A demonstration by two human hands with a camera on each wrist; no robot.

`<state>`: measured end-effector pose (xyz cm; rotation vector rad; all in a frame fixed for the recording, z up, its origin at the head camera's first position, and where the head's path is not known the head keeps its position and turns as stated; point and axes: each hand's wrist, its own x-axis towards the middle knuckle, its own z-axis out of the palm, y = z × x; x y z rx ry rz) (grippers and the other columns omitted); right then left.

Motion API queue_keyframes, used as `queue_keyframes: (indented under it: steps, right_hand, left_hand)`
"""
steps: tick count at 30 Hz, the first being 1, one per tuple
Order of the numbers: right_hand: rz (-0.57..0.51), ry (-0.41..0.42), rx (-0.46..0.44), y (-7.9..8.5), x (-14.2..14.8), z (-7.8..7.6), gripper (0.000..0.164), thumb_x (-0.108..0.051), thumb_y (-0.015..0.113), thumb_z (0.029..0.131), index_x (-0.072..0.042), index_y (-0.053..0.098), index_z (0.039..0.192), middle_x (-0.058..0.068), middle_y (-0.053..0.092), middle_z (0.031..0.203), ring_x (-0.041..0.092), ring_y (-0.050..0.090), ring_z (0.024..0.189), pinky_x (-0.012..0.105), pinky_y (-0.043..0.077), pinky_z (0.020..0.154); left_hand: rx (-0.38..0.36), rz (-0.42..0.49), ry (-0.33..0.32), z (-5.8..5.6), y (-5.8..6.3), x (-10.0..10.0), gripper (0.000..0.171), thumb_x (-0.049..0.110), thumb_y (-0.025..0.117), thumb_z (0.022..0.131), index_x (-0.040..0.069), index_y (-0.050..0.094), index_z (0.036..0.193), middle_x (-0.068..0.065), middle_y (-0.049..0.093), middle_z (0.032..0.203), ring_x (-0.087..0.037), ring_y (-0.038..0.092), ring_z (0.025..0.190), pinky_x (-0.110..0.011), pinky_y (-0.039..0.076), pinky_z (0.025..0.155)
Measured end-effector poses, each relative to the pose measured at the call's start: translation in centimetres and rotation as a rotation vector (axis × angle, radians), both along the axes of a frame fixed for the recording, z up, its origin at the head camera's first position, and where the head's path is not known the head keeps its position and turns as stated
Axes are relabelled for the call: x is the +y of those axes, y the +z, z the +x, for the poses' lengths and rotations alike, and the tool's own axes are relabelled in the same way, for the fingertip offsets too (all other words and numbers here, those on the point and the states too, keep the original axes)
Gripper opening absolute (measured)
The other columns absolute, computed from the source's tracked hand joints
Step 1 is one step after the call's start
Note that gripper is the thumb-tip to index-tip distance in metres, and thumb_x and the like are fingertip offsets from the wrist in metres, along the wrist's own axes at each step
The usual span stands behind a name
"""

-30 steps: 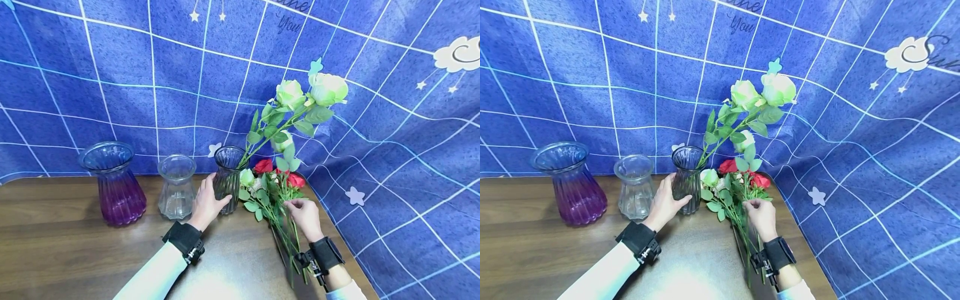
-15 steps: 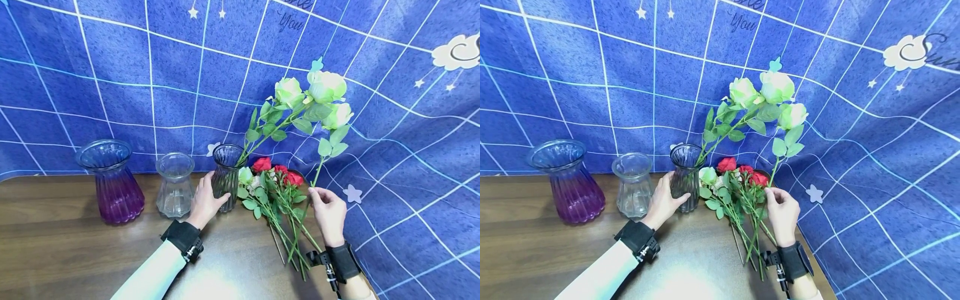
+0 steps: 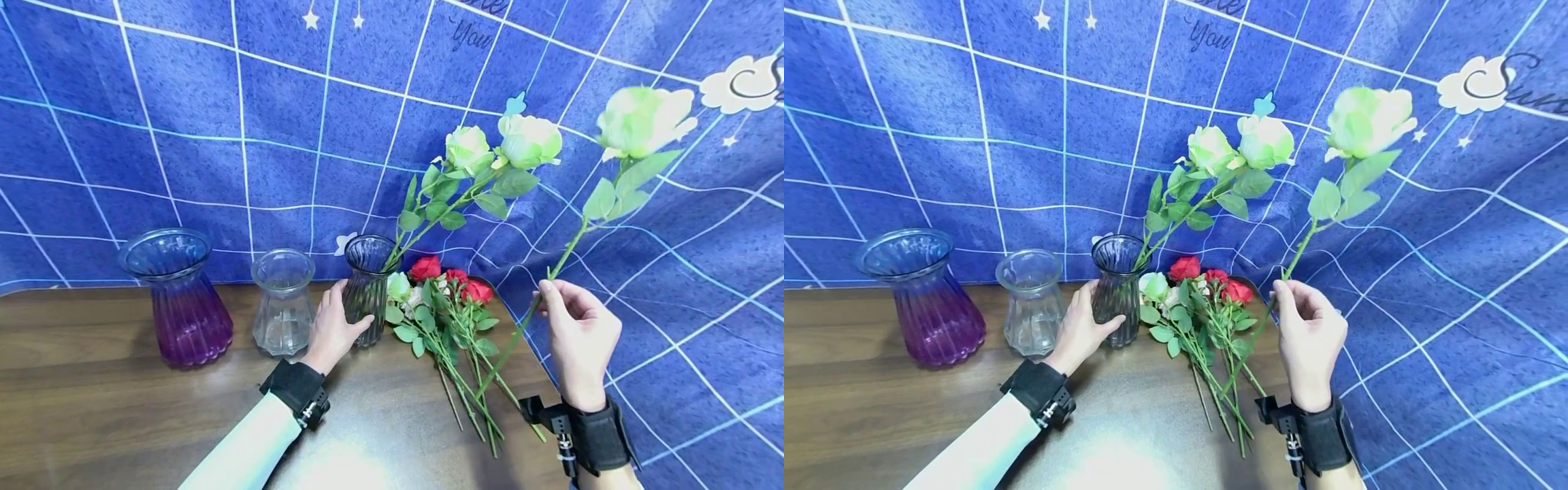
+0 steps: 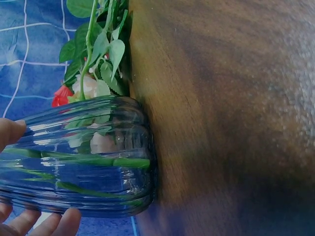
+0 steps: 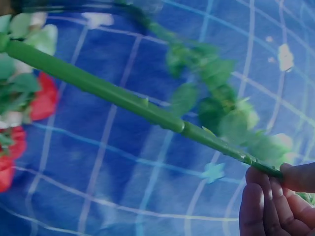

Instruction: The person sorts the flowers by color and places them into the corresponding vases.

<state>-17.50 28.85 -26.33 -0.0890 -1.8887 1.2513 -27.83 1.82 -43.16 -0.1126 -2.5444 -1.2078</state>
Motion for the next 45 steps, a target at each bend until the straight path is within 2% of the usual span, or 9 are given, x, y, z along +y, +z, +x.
queue_keyframes:
  steps: [4, 7, 9, 15, 20, 27, 33, 38, 45]
  right_hand:
    - [-0.026, 0.104, 0.08, 2.1, -1.4, 0.0, 0.016, -0.01, 0.07, 0.083, 0.006, 0.069, 0.082, -0.009, 0.066, 0.06, 0.005, 0.059, 0.051, 0.015, 0.048, 0.053]
    - [-0.067, 0.195, 0.13, 3.6, -2.6, -0.4, 0.014, -0.008, 0.07, 0.082, 0.006, 0.068, 0.081, -0.005, 0.067, 0.06, 0.007, 0.06, 0.051, 0.017, 0.049, 0.054]
    - [-0.076, 0.226, 0.143, 4.4, -3.4, -0.8, 0.014, -0.007, 0.07, 0.082, 0.007, 0.068, 0.081, -0.005, 0.067, 0.06, 0.007, 0.06, 0.051, 0.017, 0.05, 0.053]
    - [-0.065, 0.301, 0.147, 6.5, -5.8, -2.7, 0.015, -0.011, 0.069, 0.084, 0.004, 0.069, 0.08, -0.005, 0.067, 0.06, 0.007, 0.061, 0.052, 0.02, 0.051, 0.056]
    - [-0.086, 0.392, 0.218, 7.6, -7.3, -4.6, 0.014, -0.009, 0.067, 0.085, 0.004, 0.068, 0.081, -0.005, 0.067, 0.062, 0.008, 0.061, 0.053, 0.022, 0.052, 0.057]
    - [-0.035, 0.4, 0.277, 9.1, -9.3, -6.5, 0.015, -0.006, 0.064, 0.086, 0.008, 0.067, 0.084, -0.012, 0.064, 0.06, 0.005, 0.06, 0.052, 0.022, 0.052, 0.055]
    - [-0.026, 0.443, 0.327, 10.4, -10.7, -8.1, 0.014, -0.004, 0.063, 0.086, 0.009, 0.067, 0.082, -0.011, 0.063, 0.06, 0.004, 0.058, 0.052, 0.023, 0.052, 0.055]
    - [-0.055, 0.476, 0.323, 10.3, -11.6, -9.6, 0.012, -0.004, 0.063, 0.086, 0.006, 0.065, 0.081, -0.009, 0.062, 0.06, 0.005, 0.057, 0.052, 0.022, 0.051, 0.056]
    - [-0.038, 0.451, 0.296, 9.6, -12.2, -10.6, 0.014, -0.005, 0.064, 0.086, 0.009, 0.065, 0.083, -0.01, 0.062, 0.062, 0.004, 0.058, 0.053, 0.024, 0.052, 0.056]
  left_hand:
    - [0.003, -0.001, 0.002, 0.0, 0.1, -0.1, 0.083, 0.038, 0.078, 0.072, 0.012, 0.035, 0.139, -0.016, 0.049, 0.128, -0.034, 0.05, 0.117, -0.05, 0.045, 0.088]
    - [0.003, -0.004, 0.002, 0.0, 0.1, -0.2, 0.084, 0.038, 0.078, 0.072, 0.012, 0.035, 0.139, -0.016, 0.049, 0.129, -0.034, 0.05, 0.118, -0.05, 0.045, 0.089]
    - [0.002, -0.009, 0.002, 0.0, 0.0, -0.2, 0.084, 0.038, 0.077, 0.072, 0.012, 0.035, 0.139, -0.016, 0.048, 0.13, -0.034, 0.049, 0.119, -0.051, 0.045, 0.089]
    - [-0.007, -0.024, 0.011, 0.1, -0.1, -0.1, 0.085, 0.039, 0.077, 0.072, 0.012, 0.034, 0.14, -0.016, 0.048, 0.13, -0.034, 0.049, 0.119, -0.051, 0.045, 0.088]
    - [-0.007, -0.026, 0.008, 0.2, -0.1, 0.0, 0.085, 0.039, 0.077, 0.072, 0.012, 0.034, 0.14, -0.016, 0.049, 0.129, -0.035, 0.05, 0.117, -0.052, 0.046, 0.086]
    - [-0.012, -0.017, 0.002, 0.2, -0.2, 0.2, 0.085, 0.039, 0.077, 0.072, 0.012, 0.033, 0.14, -0.016, 0.048, 0.13, -0.035, 0.05, 0.117, -0.052, 0.046, 0.086]
    - [-0.005, -0.008, 0.013, 0.0, -0.1, 0.1, 0.084, 0.04, 0.077, 0.072, 0.013, 0.034, 0.139, -0.016, 0.049, 0.129, -0.035, 0.05, 0.116, -0.052, 0.046, 0.084]
    - [-0.007, -0.004, 0.015, 0.0, -0.1, 0.1, 0.083, 0.039, 0.077, 0.072, 0.013, 0.035, 0.139, -0.016, 0.049, 0.128, -0.034, 0.05, 0.117, -0.052, 0.046, 0.086]
    - [-0.03, 0.004, -0.002, 0.1, 0.1, -0.1, 0.084, 0.039, 0.077, 0.073, 0.013, 0.034, 0.14, -0.016, 0.048, 0.129, -0.034, 0.048, 0.119, -0.051, 0.045, 0.089]
